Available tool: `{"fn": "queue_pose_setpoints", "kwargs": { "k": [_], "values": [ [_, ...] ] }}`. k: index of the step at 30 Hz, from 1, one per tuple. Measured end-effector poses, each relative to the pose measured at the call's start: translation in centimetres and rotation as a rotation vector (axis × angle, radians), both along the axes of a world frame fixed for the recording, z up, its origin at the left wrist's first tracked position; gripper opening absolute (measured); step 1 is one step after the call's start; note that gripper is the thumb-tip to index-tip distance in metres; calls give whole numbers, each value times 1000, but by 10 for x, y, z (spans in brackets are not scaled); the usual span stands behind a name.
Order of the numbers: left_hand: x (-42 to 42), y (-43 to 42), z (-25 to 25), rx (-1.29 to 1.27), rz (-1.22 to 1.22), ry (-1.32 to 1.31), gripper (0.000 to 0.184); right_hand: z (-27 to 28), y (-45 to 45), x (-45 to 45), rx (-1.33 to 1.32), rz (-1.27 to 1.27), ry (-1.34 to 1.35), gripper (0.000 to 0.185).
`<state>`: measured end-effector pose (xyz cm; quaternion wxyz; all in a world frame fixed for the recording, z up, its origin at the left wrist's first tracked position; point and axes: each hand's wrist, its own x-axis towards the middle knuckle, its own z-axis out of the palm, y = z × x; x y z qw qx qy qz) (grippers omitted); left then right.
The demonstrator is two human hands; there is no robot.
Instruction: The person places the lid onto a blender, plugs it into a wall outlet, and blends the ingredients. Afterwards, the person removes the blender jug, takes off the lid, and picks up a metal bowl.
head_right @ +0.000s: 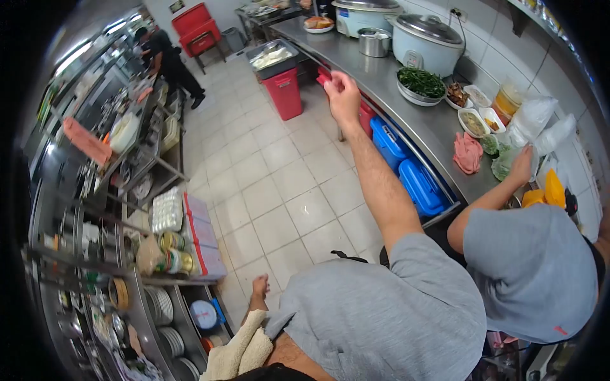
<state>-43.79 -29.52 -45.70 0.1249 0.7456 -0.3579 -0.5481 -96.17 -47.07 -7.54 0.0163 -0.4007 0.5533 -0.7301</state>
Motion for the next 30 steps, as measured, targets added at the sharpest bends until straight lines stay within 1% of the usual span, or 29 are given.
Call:
{"fn": "queue_pose_setpoints", "kwargs": {
  "k": [1, 3, 4, 6, 7, 8, 9, 11, 12, 14, 15, 16, 18, 21, 22, 23, 24, 27, 29, 30],
  "values": [
    [-4, -2, -2, 71, -7, -16, 33, 6, -16, -18, 10, -32, -6, 28],
    [-10, -15, 2, 64, 90, -22, 22, 21, -45, -58, -38, -129, 78, 27],
    [-12, -29, 7, 102, 69, -56, 21, 26, -58, -83, -31, -162, 82, 27],
    [-15, -70, 6, 137, 23, -93, 21, 32, -84, -128, -44, -221, 106, 26],
    [-14, -94, 0, 165, 22, -53, 21, 41, -90, -148, -15, -297, 135, 25],
    [-12, -117, -5, 202, 19, -20, 21, 46, -90, -170, 24, -373, 158, 25],
    [-7, -139, -7, 216, -15, -40, 21, 46, -94, -197, -16, -428, 172, 25],
    [-16, -201, -8, 200, -24, -47, 24, 49, -88, -240, 2, -552, 156, 24],
    [-39, -233, -10, 189, -32, -30, 26, 53, -82, -264, -1, -595, 141, 24],
    [-91, -297, -11, 158, -31, 10, 29, 48, -70, -327, 31, -746, 249, 23],
    [-117, -329, -10, 153, -63, 19, 29, 55, -58, -343, 73, -798, 209, 25],
    [-141, -359, -6, 96, -111, 29, 29, 59, -44, -359, 177, -879, 213, 25],
    [-190, -412, 3, -6, -194, 59, 30, 63, -24, -403, 259, -1011, 151, 23],
    [-278, -467, 27, -105, -286, 112, 31, 67, 14, -480, 359, -1181, 118, 23],
    [-304, -478, 35, -157, -317, 141, 32, 67, 29, -505, 392, -1246, 127, 24],
    [-328, -483, 38, -201, -286, 152, 33, 69, 43, -525, 410, -1288, 93, 24],
    [-349, -487, 32, -199, -295, 157, 33, 75, 57, -544, 426, -1329, 62, 25],
    [-381, -483, 18, -81, -321, 199, 33, 75, 110, -617, 486, -1518, 24, 28],
    [-392, -462, 10, 56, -328, 151, 33, 63, 153, -671, 517, -1635, 19, 32],
    [-396, -452, 2, 100, -320, 120, 32, 60, 176, -695, 557, -1655, 40, 33]
  ]
}}
